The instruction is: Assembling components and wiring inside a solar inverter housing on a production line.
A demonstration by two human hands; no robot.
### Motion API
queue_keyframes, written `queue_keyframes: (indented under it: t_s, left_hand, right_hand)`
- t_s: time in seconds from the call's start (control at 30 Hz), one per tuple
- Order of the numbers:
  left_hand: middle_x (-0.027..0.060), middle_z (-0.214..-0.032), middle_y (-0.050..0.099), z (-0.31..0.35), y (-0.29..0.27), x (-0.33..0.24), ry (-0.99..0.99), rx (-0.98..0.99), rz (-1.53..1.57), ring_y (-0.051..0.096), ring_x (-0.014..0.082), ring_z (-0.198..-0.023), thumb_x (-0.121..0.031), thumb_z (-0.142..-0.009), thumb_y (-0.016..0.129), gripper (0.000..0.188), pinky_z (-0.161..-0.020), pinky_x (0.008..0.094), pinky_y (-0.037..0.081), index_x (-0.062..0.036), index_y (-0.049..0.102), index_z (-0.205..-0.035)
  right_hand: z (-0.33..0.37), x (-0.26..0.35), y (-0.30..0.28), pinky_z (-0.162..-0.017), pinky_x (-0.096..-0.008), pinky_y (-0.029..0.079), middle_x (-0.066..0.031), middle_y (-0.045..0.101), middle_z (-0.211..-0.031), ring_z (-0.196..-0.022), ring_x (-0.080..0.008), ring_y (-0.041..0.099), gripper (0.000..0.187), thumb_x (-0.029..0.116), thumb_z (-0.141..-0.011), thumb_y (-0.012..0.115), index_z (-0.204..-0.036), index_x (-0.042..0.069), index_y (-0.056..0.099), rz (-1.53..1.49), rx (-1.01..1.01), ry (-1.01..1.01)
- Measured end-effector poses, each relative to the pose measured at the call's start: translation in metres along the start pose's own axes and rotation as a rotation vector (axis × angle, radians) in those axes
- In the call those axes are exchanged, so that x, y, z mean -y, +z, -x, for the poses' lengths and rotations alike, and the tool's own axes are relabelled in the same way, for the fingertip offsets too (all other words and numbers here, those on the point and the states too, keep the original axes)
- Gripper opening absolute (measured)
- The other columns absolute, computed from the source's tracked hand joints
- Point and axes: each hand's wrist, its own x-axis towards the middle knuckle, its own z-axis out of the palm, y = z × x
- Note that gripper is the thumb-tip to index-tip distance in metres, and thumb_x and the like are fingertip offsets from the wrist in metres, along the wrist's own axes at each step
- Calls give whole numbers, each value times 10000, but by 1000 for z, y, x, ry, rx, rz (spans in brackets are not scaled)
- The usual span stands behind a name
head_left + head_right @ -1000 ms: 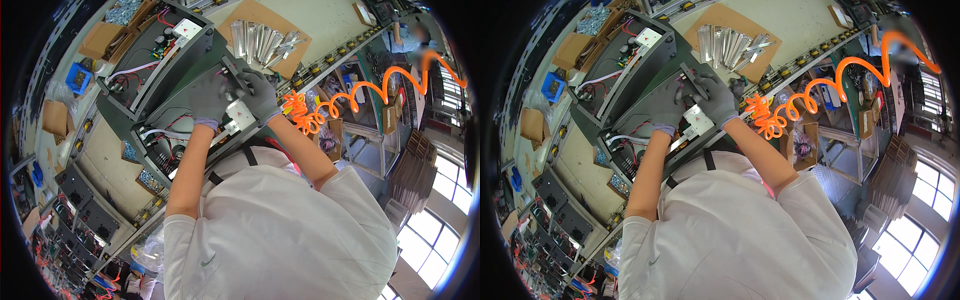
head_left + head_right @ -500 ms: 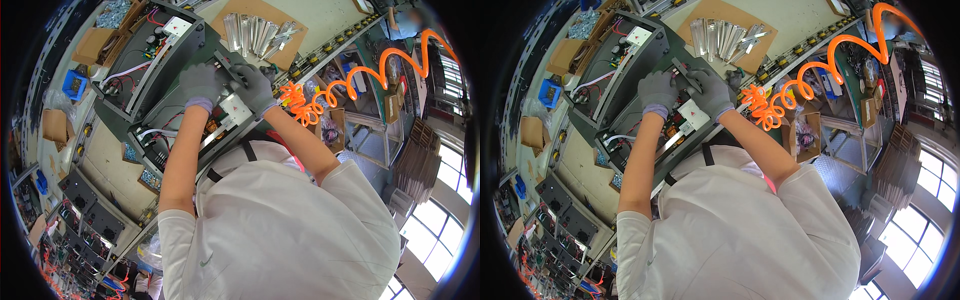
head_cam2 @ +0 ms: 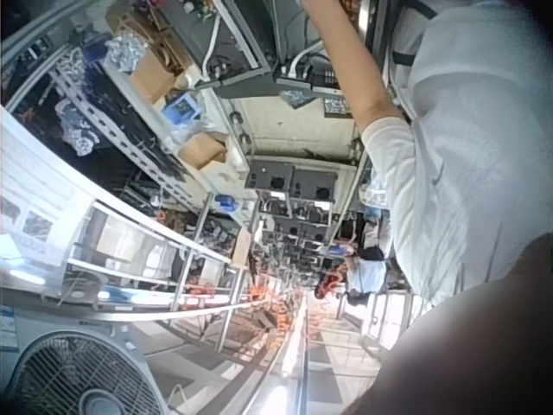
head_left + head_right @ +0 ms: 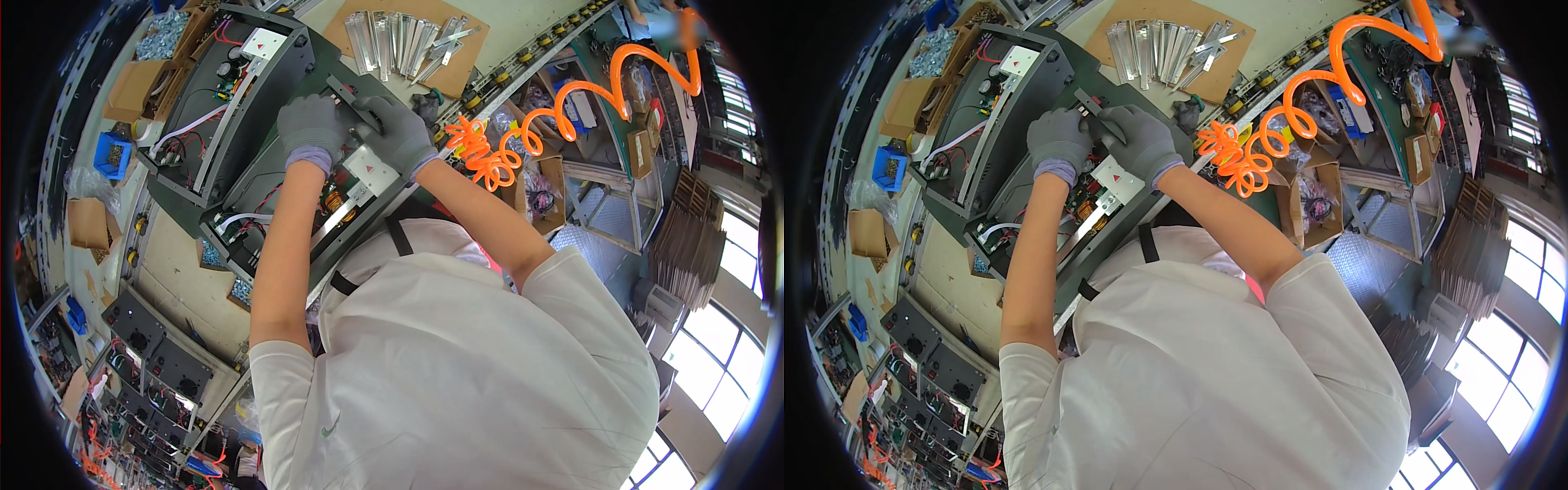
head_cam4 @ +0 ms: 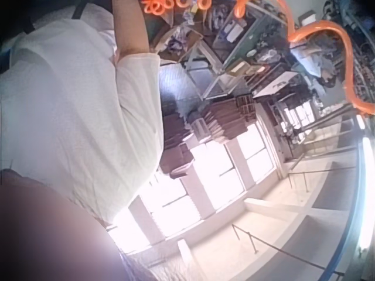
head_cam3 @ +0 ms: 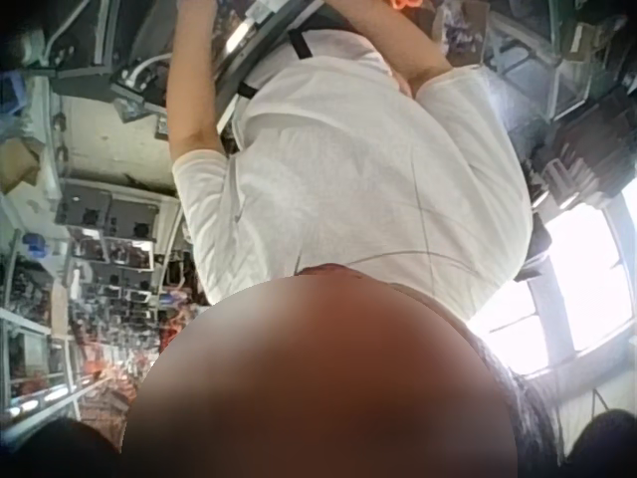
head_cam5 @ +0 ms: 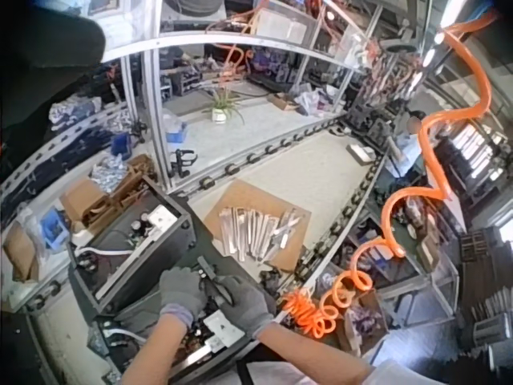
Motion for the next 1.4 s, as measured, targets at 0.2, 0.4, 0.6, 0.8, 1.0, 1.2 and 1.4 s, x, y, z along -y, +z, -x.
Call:
queue_keyframes:
  t_s: [0.2,0.4,0.6,0.8,1.0,1.2,1.4]
  left_hand:
    - [72,-983,692,9,1,-2,-35,-58,50,650,261,-973,-293,-894,584,216,-816,425,493,-166,726,-995]
    - [74,-968,693,7,8,3,-43,-100,81,653,266,-959,-297,-893,582,231,-810,422,502,-169,727,-1020]
    - [66,-966,694,8,13,-1,-52,-134,60,651,270,-935,-304,-893,580,226,-783,422,506,-169,726,-1000]
    - [69,-974,692,12,17,-2,-76,-184,86,650,273,-926,-312,-895,578,223,-767,430,506,-169,723,-990]
    - [68,-1018,683,15,29,-8,-185,-206,146,640,270,-973,-332,-900,580,245,-800,424,495,-181,716,-1037]
    - [64,-1002,675,21,27,-5,-177,-321,161,639,279,-968,-354,-890,609,256,-803,428,495,-181,716,-1045]
    - [69,-983,663,14,50,-1,-147,-393,300,635,298,-936,-294,-858,657,198,-794,426,501,-161,732,-984]
  right_hand:
    - [-1,-7,2,-878,-425,517,-104,627,-1156,-1024,-346,630,369,208,-829,658,-1195,179,625,16,-16,-23]
    - [-2,-9,5,-867,-429,520,-96,632,-1130,-1007,-342,633,352,206,-836,656,-1186,186,623,26,-22,-41]
    - [-1,-9,4,-861,-426,522,-96,636,-1118,-995,-337,636,357,198,-834,661,-1188,191,623,37,-20,-43]
    - [1,-7,4,-856,-423,525,-96,636,-1117,-989,-336,637,371,189,-828,667,-1196,192,622,44,-23,-42]
    - [-3,-9,7,-861,-420,523,-103,638,-1111,-994,-342,635,368,188,-821,659,-1187,187,633,25,-8,-17]
    - [-2,-11,5,-864,-427,521,-111,638,-1102,-986,-352,635,386,194,-819,653,-1204,191,631,14,-13,-24]
    - [-3,-3,1,-867,-429,519,-114,659,-1103,-1007,-347,635,410,191,-811,655,-1219,181,623,4,13,24]
